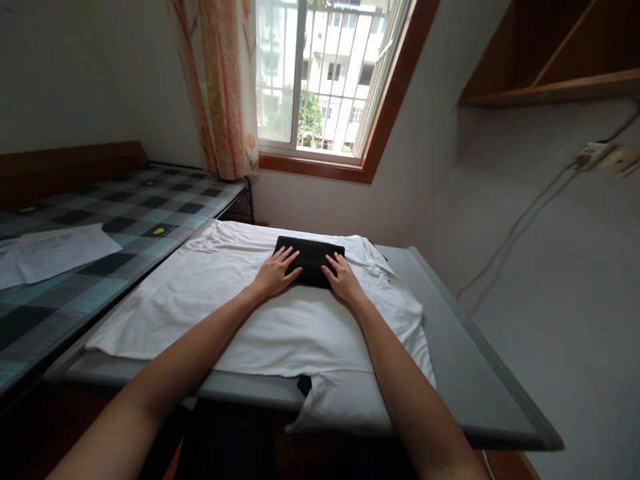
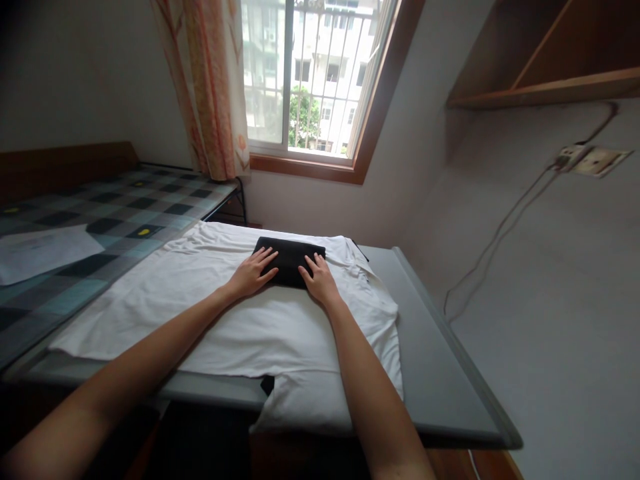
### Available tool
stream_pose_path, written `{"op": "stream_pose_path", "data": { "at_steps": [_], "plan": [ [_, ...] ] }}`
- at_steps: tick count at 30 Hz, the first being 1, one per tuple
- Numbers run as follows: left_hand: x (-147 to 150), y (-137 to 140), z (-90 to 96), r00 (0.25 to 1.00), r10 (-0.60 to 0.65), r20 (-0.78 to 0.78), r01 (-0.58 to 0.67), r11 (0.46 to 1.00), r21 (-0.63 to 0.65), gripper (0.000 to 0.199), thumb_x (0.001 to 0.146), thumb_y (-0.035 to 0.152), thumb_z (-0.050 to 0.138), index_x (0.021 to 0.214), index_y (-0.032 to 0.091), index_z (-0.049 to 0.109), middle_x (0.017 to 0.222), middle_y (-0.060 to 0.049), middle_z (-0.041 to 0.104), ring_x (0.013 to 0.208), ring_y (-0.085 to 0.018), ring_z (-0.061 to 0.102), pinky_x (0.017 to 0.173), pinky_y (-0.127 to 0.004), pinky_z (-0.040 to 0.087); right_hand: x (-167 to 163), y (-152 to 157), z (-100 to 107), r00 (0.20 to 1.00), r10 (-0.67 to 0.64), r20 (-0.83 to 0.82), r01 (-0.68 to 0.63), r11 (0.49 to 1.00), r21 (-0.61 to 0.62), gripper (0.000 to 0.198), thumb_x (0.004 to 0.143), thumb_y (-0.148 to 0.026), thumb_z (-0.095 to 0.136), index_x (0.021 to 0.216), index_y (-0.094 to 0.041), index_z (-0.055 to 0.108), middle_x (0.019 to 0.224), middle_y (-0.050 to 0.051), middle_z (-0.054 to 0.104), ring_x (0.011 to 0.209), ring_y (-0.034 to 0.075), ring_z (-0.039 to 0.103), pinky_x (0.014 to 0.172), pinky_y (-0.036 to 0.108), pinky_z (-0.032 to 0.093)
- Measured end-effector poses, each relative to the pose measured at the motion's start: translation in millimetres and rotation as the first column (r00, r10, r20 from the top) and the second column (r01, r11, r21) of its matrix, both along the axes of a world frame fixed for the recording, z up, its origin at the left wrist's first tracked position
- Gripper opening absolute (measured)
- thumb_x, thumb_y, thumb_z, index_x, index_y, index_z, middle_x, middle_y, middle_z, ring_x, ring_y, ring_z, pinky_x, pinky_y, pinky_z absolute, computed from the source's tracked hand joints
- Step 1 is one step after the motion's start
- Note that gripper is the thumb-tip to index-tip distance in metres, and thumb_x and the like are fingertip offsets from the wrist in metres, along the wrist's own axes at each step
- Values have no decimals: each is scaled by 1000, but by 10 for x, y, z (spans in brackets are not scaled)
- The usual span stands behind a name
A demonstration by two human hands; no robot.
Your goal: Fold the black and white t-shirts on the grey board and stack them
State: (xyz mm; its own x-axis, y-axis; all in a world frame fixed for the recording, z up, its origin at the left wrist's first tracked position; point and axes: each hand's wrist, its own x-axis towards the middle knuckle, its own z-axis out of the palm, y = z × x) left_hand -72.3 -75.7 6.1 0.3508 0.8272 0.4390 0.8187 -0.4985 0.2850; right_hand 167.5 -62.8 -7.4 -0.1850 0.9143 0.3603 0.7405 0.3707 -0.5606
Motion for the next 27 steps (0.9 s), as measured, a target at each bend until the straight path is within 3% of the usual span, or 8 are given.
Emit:
{"op": "stream_pose_path", "data": {
  "at_steps": [17,23,27],
  "plan": [
    [8,-9,2,1000,8,14,-8,1000,-8,57,95,50,43,143,20,47,151,-9,42,143,-28,31,115,-46,30,-16,-29,23,1000,-9,10,9,1000,8,60,93,-52,47,138,-14,54,151,17,40,144,29,29,117,45,25],
    [6,-8,-2,1000,8,3,-8,1000,-8,57,95,50,43,143,19,47,150,-10,43,143,-28,31,115,-46,31,-15,-29,12,1000,-7,-2,7,1000,11,57,92,-52,47,137,-18,55,152,13,40,144,29,29,117,47,25],
    [29,-70,60,999,28,-23,-26,995,94,52,95,46,46,139,19,52,152,-12,40,143,-31,29,115,-52,28,-24,-31,11,999,-2,-34,3,999,32,56,91,-51,48,134,-18,58,149,13,43,142,29,31,116,48,26]
  ]
}}
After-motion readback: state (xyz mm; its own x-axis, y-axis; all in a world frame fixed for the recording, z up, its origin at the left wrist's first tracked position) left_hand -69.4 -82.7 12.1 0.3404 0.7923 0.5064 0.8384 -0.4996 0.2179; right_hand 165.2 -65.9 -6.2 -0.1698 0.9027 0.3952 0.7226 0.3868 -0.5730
